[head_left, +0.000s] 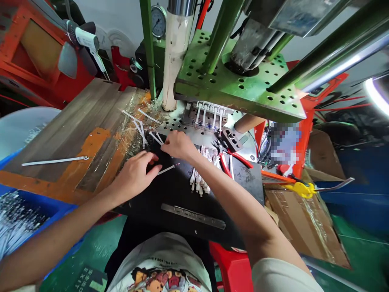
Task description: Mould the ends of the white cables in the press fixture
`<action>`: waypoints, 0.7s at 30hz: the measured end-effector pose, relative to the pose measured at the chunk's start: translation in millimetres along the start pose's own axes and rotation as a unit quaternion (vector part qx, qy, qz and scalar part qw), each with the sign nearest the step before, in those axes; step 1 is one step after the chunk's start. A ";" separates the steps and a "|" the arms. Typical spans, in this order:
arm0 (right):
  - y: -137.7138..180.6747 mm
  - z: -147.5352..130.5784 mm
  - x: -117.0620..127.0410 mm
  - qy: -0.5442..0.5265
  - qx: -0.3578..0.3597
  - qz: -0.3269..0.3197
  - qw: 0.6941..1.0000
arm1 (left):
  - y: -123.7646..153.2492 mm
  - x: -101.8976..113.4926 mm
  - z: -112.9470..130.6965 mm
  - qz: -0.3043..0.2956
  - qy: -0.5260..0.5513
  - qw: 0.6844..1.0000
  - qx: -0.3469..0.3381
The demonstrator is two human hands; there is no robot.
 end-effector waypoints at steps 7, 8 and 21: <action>79.1 -7.9 -11.0 -0.432 -0.022 0.018 0.901 | -4.5 -40.1 13.2 -0.241 0.418 0.868 0.119; 89.4 -11.7 -14.0 -0.469 -0.020 0.020 0.883 | 0.4 -41.9 17.8 -0.253 0.416 0.866 0.116; 244.3 13.6 -33.5 -0.500 -0.062 0.272 0.820 | 64.4 -47.2 27.4 -0.202 0.270 0.941 -0.020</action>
Point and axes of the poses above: each hand's wrist, its own y-axis away from the middle knuckle, its own x-axis out of the back of the hand, z = x × y, the point moved 9 cm from there along -y, towards the middle knuckle, and after that the axes turned 15 degrees about x, right-handed, at the moved point
